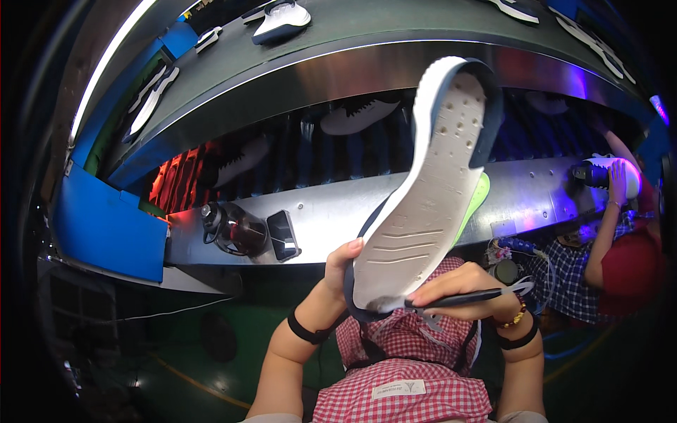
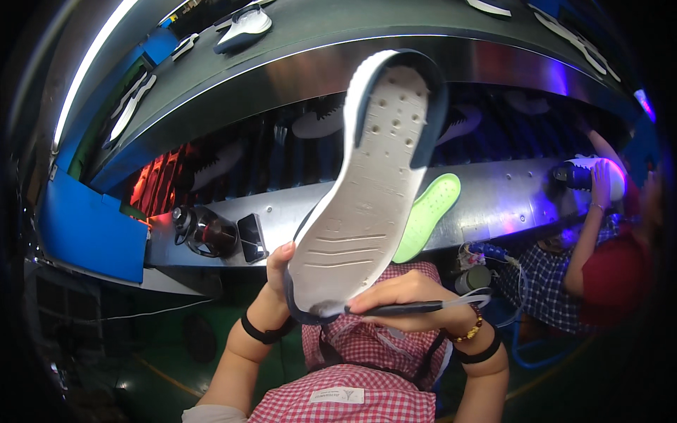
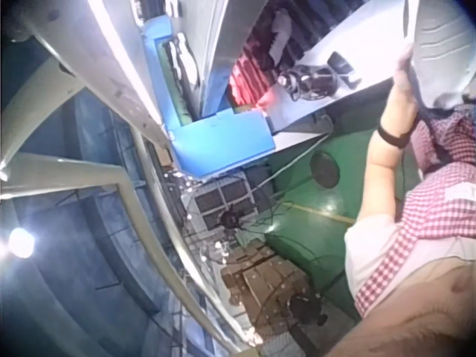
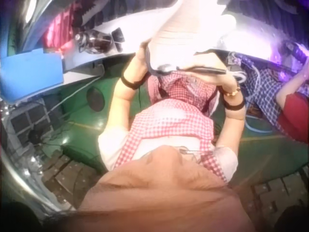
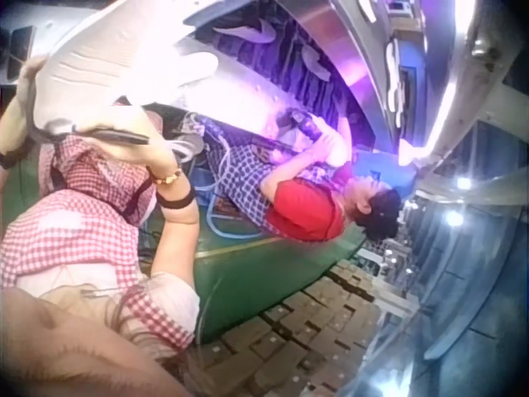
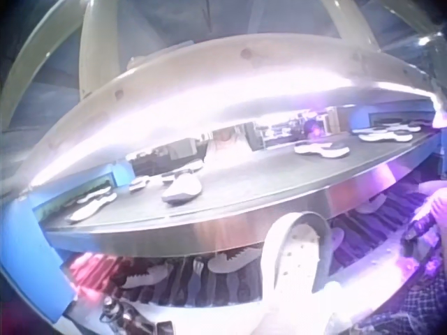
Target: Apply adhesive to the edges and interior of shoe soles using a brush.
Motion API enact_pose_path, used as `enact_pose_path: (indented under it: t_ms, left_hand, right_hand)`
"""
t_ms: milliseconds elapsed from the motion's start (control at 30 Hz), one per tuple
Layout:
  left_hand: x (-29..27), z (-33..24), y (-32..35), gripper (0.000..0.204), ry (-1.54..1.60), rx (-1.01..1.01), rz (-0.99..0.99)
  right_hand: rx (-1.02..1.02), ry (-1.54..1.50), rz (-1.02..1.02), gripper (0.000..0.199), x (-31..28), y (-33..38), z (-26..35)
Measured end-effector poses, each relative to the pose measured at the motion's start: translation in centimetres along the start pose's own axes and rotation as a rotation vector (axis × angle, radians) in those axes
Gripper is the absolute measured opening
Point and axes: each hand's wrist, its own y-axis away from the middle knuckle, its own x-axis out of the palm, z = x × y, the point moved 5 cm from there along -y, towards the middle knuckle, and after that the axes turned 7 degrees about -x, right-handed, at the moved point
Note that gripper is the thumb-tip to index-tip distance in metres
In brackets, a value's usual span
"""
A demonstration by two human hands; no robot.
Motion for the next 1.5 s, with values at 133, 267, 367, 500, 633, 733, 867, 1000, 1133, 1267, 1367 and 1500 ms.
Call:
enact_pose_path:
  t_ms: [133,267,367,500,633,733,867,1000,1133,1267,1367,1500]
  left_hand:
    - [-0.6,0.3,0.3,0.052,0.033,-0.132,0.040]
    - [0.4,0.5,0.2,0.049,-0.004,-0.235,-0.036]
    - [0.8,0.8,0.1,0.049,-0.116,-0.301,-0.104]
    - [1.6,0.5,0.8,0.052,-0.275,-0.400,-0.155]
    - [1.9,0.5,0.3,0.052,-0.270,-0.415,-0.146]
    - [1.6,0.3,0.9,0.055,-0.349,-0.468,-0.130]
    - [2.2,0.3,0.9,0.067,-0.438,-0.503,-0.079]
    - [2.0,0.2,1.4,0.072,-0.494,-0.551,-0.083]
    - [2.1,0.1,1.8,0.073,-0.490,-0.593,-0.083]
    - [2.1,0.1,1.6,0.074,-0.547,-0.574,-0.096]
    - [1.8,-0.2,2.1,0.076,-0.522,-0.620,-0.082]
    - [1.6,-0.1,2.1,0.076,-0.527,-0.621,-0.071]
  right_hand:
    - [0.005,-0.025,0.107,0.020,0.4,0.6,0.4]
    - [-0.079,0.041,0.051,0.021,0.3,0.6,0.8]
    - [-0.121,0.056,0.056,0.021,0.0,0.2,1.2]
    - [-0.043,0.090,0.279,0.019,0.0,0.4,1.7]
    - [-0.024,0.041,0.165,0.020,-1.0,0.7,1.1]
    - [0.188,0.189,0.410,0.022,-1.1,0.7,2.4]
    - [-0.002,0.196,0.183,0.025,-1.9,1.1,1.4]
    - [0.122,0.351,0.509,0.025,-1.8,0.7,2.3]
    - [0.024,0.332,0.306,0.027,-3.5,0.8,2.1]
    - [0.167,0.483,0.528,0.028,-3.0,1.0,2.3]
    - [0.091,0.479,0.515,0.032,-3.6,0.3,3.7]
    - [0.193,0.511,0.479,0.030,-3.9,0.4,2.6]
